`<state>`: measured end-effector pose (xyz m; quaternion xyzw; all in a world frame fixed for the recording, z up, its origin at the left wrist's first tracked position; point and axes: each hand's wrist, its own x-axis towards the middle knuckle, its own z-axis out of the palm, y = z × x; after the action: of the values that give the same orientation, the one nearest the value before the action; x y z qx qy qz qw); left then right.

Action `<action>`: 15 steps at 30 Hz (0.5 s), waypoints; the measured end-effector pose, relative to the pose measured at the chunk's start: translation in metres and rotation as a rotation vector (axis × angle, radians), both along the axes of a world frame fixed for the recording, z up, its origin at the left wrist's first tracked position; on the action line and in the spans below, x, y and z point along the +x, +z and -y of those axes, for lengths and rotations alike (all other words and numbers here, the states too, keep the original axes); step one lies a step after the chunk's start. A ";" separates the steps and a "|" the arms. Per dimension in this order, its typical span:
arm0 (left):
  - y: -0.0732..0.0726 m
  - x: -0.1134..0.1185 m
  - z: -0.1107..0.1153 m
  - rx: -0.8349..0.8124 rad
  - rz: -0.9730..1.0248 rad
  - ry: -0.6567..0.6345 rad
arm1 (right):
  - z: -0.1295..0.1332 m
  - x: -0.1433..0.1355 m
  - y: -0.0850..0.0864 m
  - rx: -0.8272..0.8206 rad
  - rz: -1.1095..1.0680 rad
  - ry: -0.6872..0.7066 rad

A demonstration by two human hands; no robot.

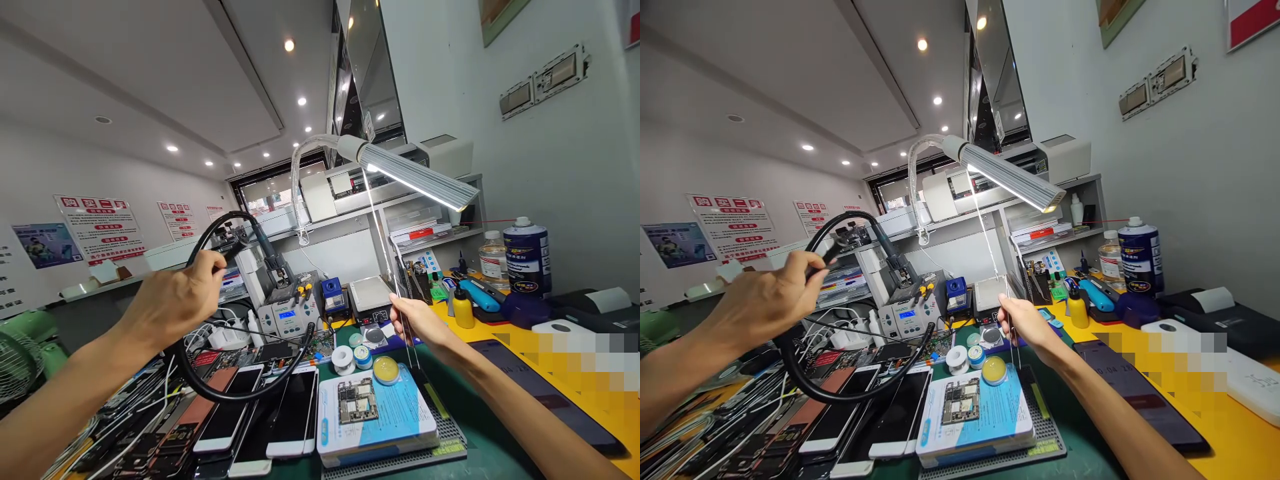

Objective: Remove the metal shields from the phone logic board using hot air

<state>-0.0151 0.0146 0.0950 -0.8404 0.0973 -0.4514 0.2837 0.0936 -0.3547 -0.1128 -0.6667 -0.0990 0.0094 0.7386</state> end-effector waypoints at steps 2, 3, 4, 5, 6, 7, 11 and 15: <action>-0.014 0.004 0.007 0.054 -0.121 -0.052 | 0.000 0.001 0.000 0.007 -0.012 0.015; -0.023 0.007 0.011 0.077 -0.174 -0.081 | 0.001 0.001 0.000 0.013 -0.015 0.026; -0.032 0.010 0.015 0.097 -0.225 -0.112 | 0.001 0.001 0.000 0.019 -0.016 0.041; -0.042 0.013 0.019 0.110 -0.270 -0.140 | 0.002 0.001 0.000 0.026 -0.013 0.057; -0.051 0.016 0.024 0.119 -0.313 -0.167 | 0.002 0.001 0.000 0.032 -0.008 0.075; -0.060 0.020 0.028 0.124 -0.350 -0.193 | 0.003 0.000 0.001 0.038 0.000 0.091; -0.082 0.033 0.040 0.098 -0.465 -0.319 | 0.003 -0.004 0.003 0.052 0.032 0.140; -0.096 0.049 0.043 -0.059 -0.450 -0.385 | 0.002 -0.008 0.005 0.066 0.046 0.149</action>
<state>0.0334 -0.0280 -0.0011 -0.8934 0.3021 -0.3018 0.1396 0.0854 -0.3567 -0.1075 -0.6327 -0.1655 0.0455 0.7551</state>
